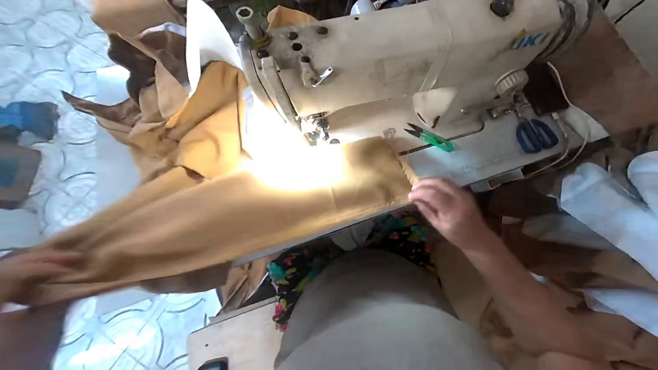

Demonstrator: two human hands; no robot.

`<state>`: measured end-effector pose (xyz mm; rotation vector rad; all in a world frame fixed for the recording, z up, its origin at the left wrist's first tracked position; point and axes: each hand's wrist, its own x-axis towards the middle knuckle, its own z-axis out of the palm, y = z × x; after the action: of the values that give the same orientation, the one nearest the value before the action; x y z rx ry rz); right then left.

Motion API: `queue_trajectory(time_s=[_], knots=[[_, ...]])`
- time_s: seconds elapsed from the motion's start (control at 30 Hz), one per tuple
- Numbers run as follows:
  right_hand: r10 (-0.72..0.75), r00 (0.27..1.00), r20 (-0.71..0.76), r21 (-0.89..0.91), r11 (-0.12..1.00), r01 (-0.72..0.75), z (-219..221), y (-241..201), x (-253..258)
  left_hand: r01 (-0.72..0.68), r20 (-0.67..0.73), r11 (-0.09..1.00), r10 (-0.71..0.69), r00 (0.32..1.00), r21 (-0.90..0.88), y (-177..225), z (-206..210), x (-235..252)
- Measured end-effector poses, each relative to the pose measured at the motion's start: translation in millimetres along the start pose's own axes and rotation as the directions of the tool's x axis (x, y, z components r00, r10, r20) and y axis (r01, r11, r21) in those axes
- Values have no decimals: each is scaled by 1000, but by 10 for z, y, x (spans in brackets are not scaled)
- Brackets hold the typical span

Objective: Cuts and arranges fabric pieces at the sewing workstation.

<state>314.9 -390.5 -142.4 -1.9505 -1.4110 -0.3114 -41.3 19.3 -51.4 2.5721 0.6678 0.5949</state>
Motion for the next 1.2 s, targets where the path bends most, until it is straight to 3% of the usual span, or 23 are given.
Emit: queue_trajectory(time_s=[0.03, 0.07, 0.13, 0.2, 0.3, 0.4, 0.47, 0.57, 0.67, 0.8, 0.9, 1.0, 1.1, 1.2], knots=[[34, 998, 49, -2, 999, -34, 151, 91, -175, -122, 143, 984, 103, 984, 130, -309, 46, -170], [61, 995, 83, -16, 998, -60, 265, 159, -313, -95, 239, 979, 49, 970, 183, -337, 120, -278], [77, 991, 106, -37, 997, -73, 364, 209, -454, -31, 323, 982, -32, 946, 189, 66, 309, -289], [64, 992, 111, -29, 998, -61, 350, 198, -474, -121, 286, 988, 88, 954, 97, 627, 629, -146], [39, 993, 109, -48, 998, -34, 218, 232, -468, -290, 175, 955, 297, 939, -64, 1371, 1463, 136], [178, 983, 47, -215, 963, -164, -207, 448, -387, -361, 159, 929, 369, 916, -75, 1635, 2319, 265], [436, 898, -51, -337, 839, -427, -633, 741, -309, -373, 178, 925, 379, 908, -68, 1613, 2678, 332], [731, 656, -185, -411, 549, -728, -1159, 1350, -263, -343, 230, 934, 358, 905, -102, 1581, 2828, 371], [830, 536, -153, -447, 425, -787, -1355, 1757, -275, -327, 226, 939, 344, 911, -110, 1522, 2814, 396], [870, 492, -32, -530, 402, -747, -1276, 1949, -200, -260, 251, 961, 274, 928, -88, 1424, 2784, 450], [911, 409, 48, -539, 368, -757, -1324, 1914, -125, -206, 284, 976, 218, 934, -72, 1420, 2786, 457], [923, 382, 51, -394, 370, -841, -1488, 1623, -241, -204, 270, 975, 221, 937, -89, 1431, 2793, 464], [941, 328, 78, 68, 323, -944, -1467, 1067, -493, -190, 246, 978, 207, 947, -89, 1451, 2799, 465], [914, 302, 270, 478, 145, -866, -1108, 401, -684, -176, 238, 981, 191, 952, -82, 1498, 2781, 491]])
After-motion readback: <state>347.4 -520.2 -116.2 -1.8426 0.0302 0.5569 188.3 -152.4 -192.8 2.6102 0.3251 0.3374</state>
